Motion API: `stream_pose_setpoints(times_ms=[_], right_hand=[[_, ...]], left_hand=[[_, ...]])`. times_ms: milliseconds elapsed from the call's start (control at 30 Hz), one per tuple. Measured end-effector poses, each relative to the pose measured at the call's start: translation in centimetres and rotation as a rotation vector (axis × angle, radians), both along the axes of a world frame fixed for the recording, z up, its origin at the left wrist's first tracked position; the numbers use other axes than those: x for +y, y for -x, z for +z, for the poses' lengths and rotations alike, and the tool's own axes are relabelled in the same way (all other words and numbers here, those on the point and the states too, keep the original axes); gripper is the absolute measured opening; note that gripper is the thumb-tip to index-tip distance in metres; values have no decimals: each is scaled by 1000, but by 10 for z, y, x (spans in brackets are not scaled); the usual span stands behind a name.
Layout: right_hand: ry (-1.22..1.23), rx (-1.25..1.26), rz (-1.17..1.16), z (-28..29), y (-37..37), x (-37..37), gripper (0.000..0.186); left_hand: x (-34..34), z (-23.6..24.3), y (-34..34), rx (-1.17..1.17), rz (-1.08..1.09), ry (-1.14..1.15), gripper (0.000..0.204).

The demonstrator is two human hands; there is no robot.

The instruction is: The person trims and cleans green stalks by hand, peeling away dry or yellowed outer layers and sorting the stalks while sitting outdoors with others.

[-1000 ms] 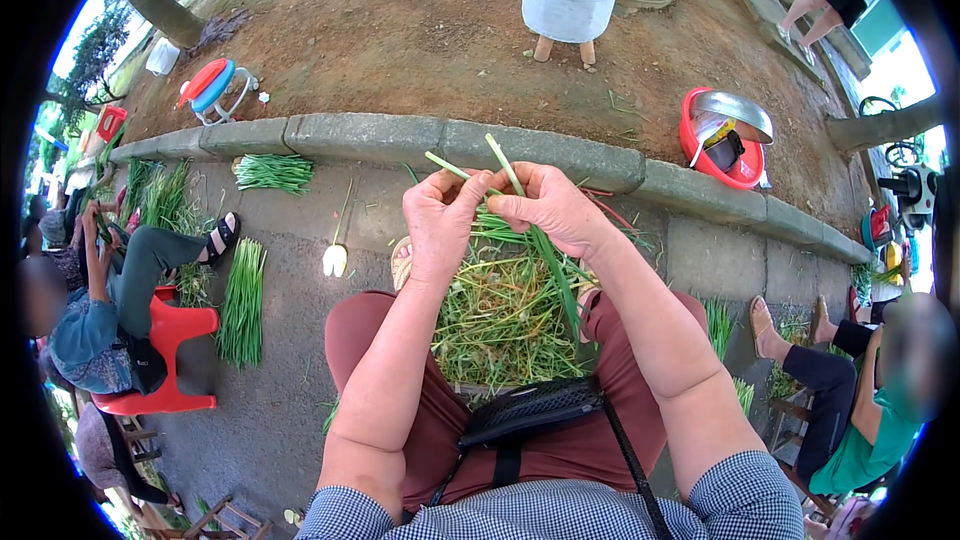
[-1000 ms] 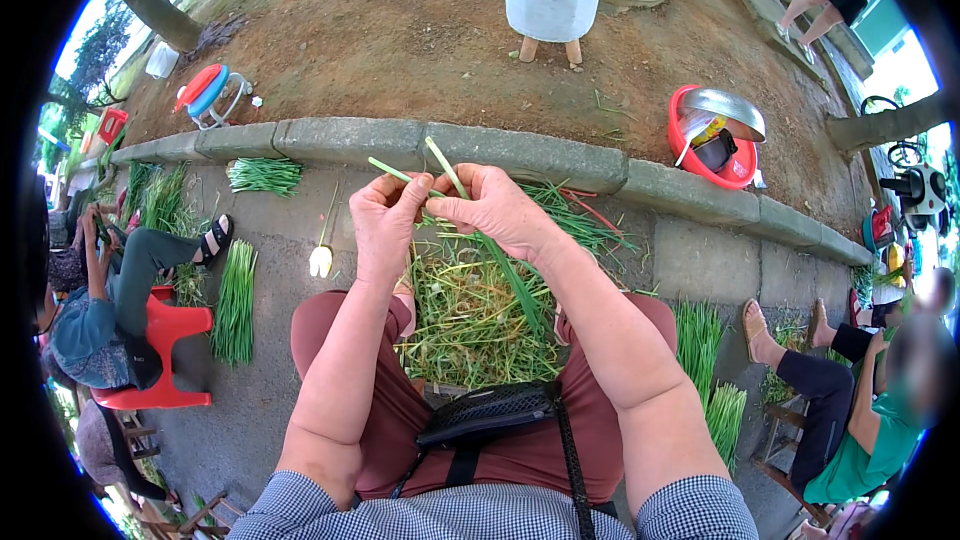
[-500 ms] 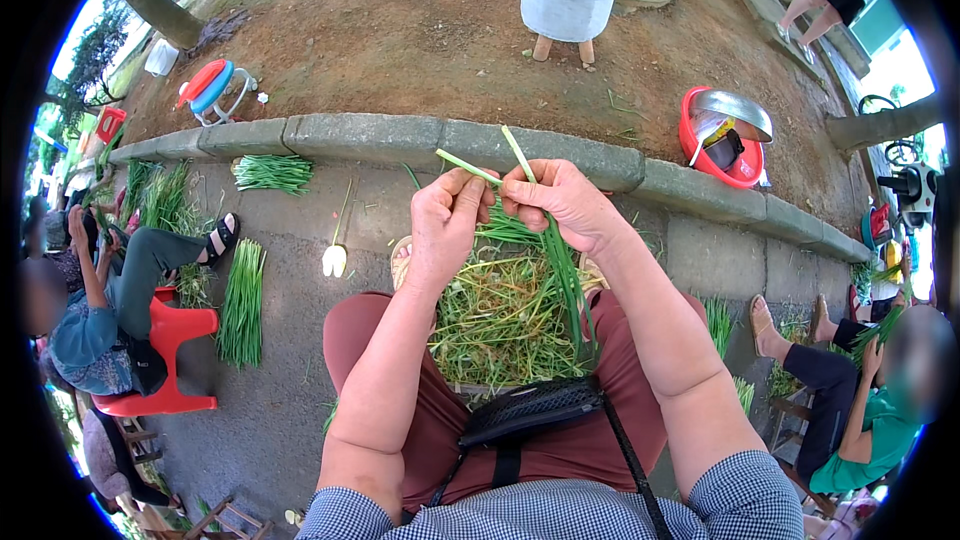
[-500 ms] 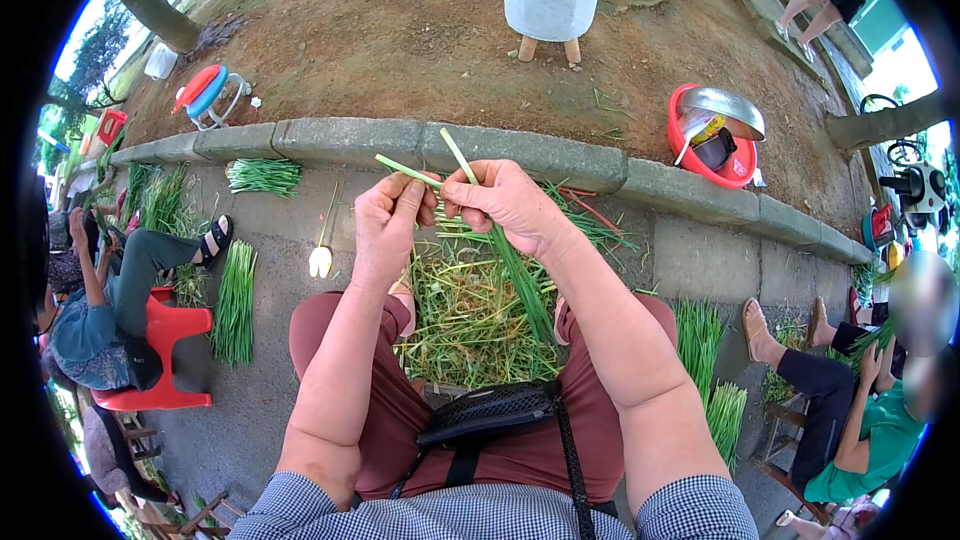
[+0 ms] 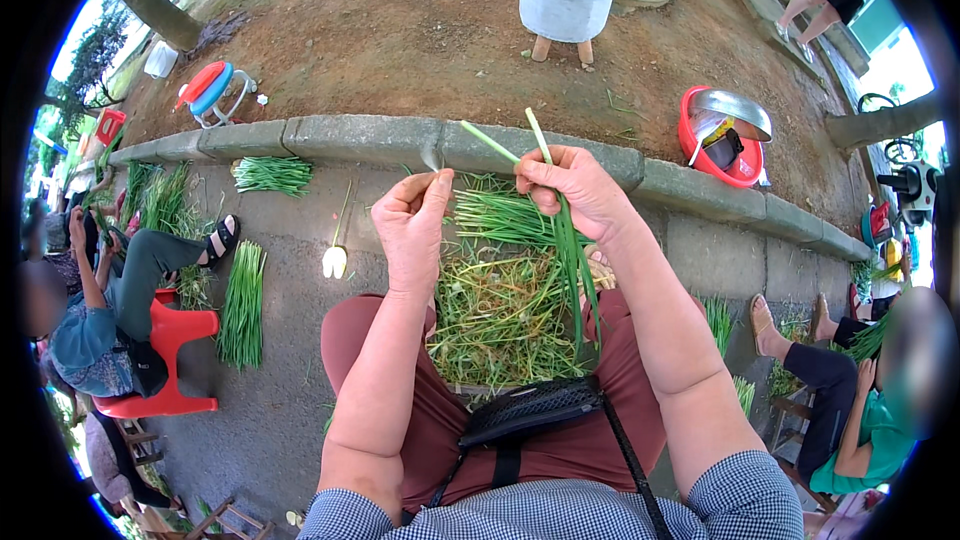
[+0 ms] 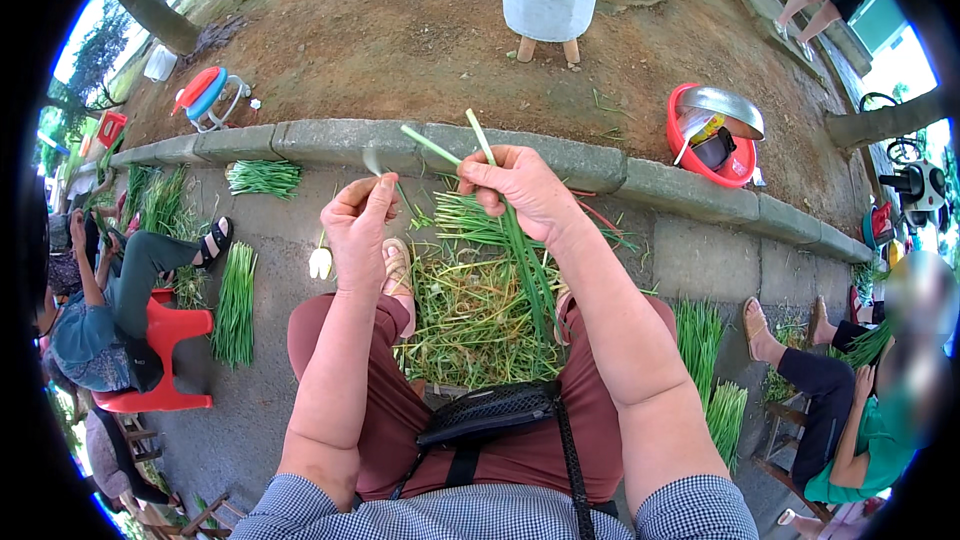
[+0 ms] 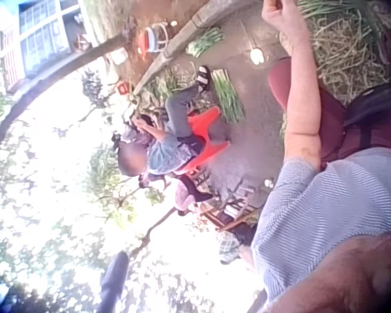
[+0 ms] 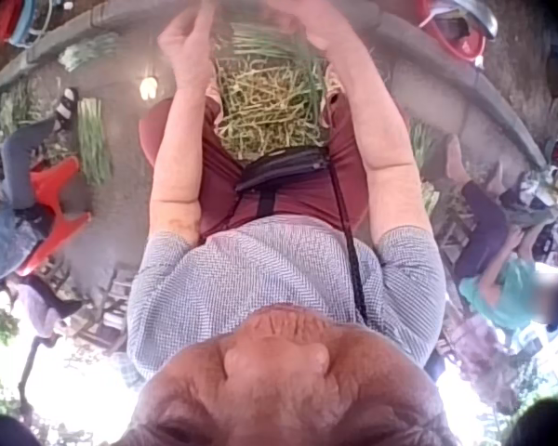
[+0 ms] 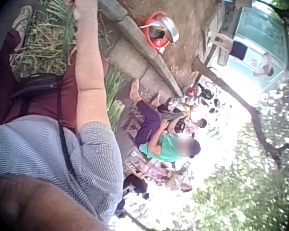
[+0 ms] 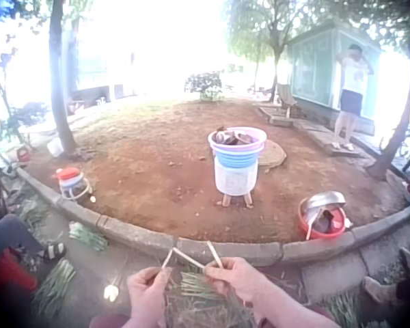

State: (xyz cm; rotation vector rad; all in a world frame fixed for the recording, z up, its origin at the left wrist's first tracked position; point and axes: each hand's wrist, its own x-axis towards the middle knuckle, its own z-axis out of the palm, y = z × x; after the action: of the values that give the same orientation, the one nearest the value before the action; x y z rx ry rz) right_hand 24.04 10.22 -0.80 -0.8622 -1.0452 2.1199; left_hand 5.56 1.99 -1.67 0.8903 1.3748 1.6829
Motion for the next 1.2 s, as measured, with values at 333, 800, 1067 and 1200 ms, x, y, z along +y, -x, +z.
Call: stream_pose_setpoints(times_ms=[333,800,1067,1200], right_hand=[[-28,-64,-45,2,-4,7,17],[-115,-201,141,-14,29,-26,16],[-134,-121,-13,-27,27,-20,17],[-115,-66,1,-26,17,-4,29]], left_hand=[[-14,-24,-3,1224,-254,90,39],[8,-14,-6,-281,-406,46,42],[8,-14,-13,-323,-289,14,41],[4,-1,-11,-342,-195,23,39]])
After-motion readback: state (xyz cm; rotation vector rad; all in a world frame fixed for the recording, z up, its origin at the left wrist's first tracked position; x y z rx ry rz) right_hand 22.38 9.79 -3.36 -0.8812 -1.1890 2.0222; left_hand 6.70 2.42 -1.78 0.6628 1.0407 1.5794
